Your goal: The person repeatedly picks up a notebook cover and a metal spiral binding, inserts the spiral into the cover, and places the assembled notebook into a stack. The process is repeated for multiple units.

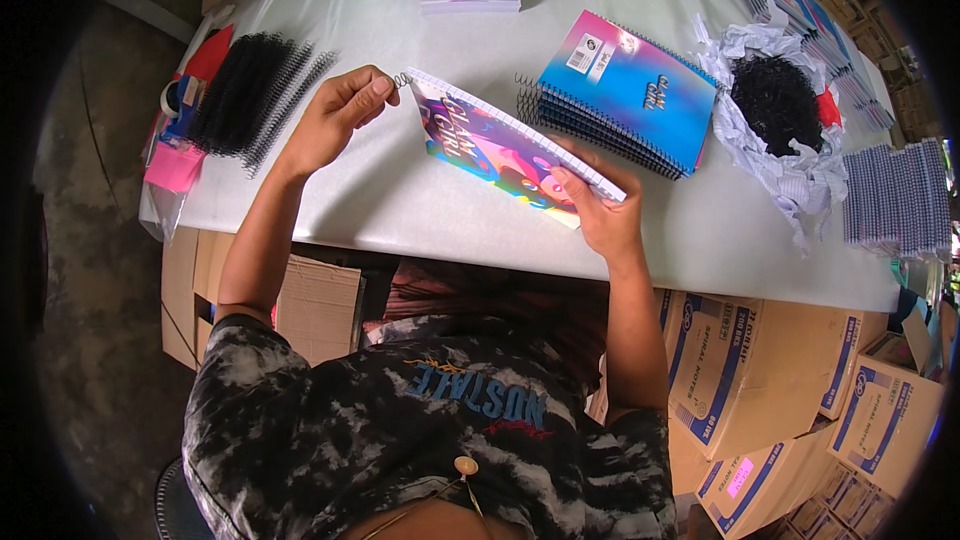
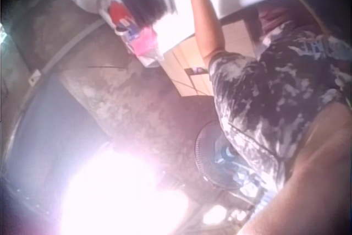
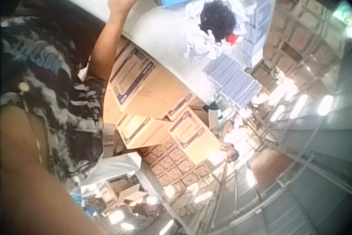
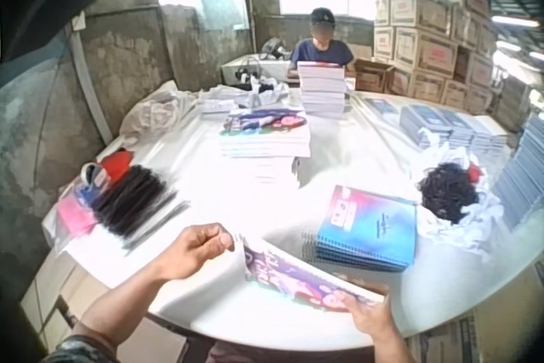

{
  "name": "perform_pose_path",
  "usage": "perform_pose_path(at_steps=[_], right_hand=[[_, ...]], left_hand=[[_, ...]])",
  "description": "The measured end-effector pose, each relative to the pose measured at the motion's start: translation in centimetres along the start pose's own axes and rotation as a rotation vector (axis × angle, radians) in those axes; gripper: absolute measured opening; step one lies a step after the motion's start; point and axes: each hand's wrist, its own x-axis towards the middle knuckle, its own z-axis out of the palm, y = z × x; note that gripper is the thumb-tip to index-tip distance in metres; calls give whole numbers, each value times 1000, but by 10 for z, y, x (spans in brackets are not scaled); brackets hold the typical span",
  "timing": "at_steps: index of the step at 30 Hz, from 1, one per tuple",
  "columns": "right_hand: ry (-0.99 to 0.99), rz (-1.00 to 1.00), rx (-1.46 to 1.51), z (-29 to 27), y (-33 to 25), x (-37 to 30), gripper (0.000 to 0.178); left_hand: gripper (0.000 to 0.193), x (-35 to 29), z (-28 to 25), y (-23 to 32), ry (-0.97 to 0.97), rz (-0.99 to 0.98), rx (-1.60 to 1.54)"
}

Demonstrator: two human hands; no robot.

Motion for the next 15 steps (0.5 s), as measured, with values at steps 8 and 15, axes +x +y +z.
perform_pose_path(at_steps=[8,15], right_hand=[[44,-25,21,1,6,-2,24],[73,-28,-82,-8,0,-1,25]], left_hand=[[46,12,-19,8,-295,-287,-264],[31,-2,11,-58,445,106,238]])
